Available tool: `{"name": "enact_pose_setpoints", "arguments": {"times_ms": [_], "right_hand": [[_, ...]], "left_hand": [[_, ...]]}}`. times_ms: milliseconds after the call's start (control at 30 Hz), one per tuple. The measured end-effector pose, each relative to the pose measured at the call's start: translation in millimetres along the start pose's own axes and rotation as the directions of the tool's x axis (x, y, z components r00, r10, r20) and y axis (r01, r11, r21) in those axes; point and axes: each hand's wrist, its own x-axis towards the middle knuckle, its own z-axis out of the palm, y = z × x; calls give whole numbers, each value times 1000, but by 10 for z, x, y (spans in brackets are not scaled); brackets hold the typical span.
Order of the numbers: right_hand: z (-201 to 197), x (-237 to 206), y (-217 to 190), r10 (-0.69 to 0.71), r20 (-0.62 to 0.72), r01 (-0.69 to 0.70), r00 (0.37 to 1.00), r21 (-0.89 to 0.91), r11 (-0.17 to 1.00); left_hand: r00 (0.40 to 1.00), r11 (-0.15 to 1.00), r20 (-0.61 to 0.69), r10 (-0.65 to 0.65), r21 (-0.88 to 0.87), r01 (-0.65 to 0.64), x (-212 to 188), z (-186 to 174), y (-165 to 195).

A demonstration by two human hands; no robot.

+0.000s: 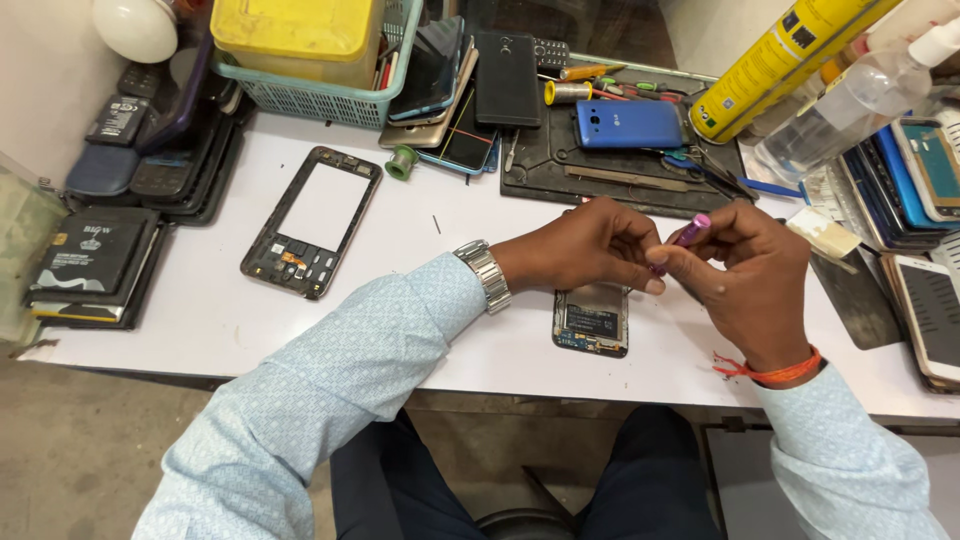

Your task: The person uses a purple precision screwdriver to remove screws from a disassembled smartphone lying on a white workbench. The person then uses tweezers to lift and remove a small internal component from the phone's chassis.

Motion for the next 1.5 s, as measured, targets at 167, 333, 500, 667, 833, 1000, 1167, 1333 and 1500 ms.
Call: {"name": "enact_pose_setpoints", "arguments": {"times_ms": [167,333,500,667,833,1000,1167,1333,1500], "right_hand": [[-128,28,-139,184,191,-234,964,290,928],[-128,-53,-80,141,76,-152,987,171,973],[-30,-70,-102,64,-1,-64,998,111,992],[-175,31,-249,174,197,-214,965,202,956],[-111,-56,-218,138,56,-142,989,83,986],[-39,-39,-210,58,29,-61,998,113,992],[-210,77,-290,221,244,-261,944,148,954],[-125,-25,-240,133,69,-139,989,92,986],[-54,7,-325,89,74,-91,993,27,995]], "left_hand": [[998,1000,52,22,-9,-21,-4,-45,-4],[996,997,62,65,-47,-62,-7,-32,6],[1000,1000,19,-22,-3,22,-6,-8,38],[997,997,77,-7,75,1,-46,-56,80],[994,994,65,82,-76,-77,-48,-30,76],[997,999,70,25,-28,-23,-25,-30,58],[995,1000,96,-17,15,16,-34,-70,53],[986,988,85,143,-65,-138,-40,-34,43],[996,1000,87,1,0,-1,-33,-56,52]]}}
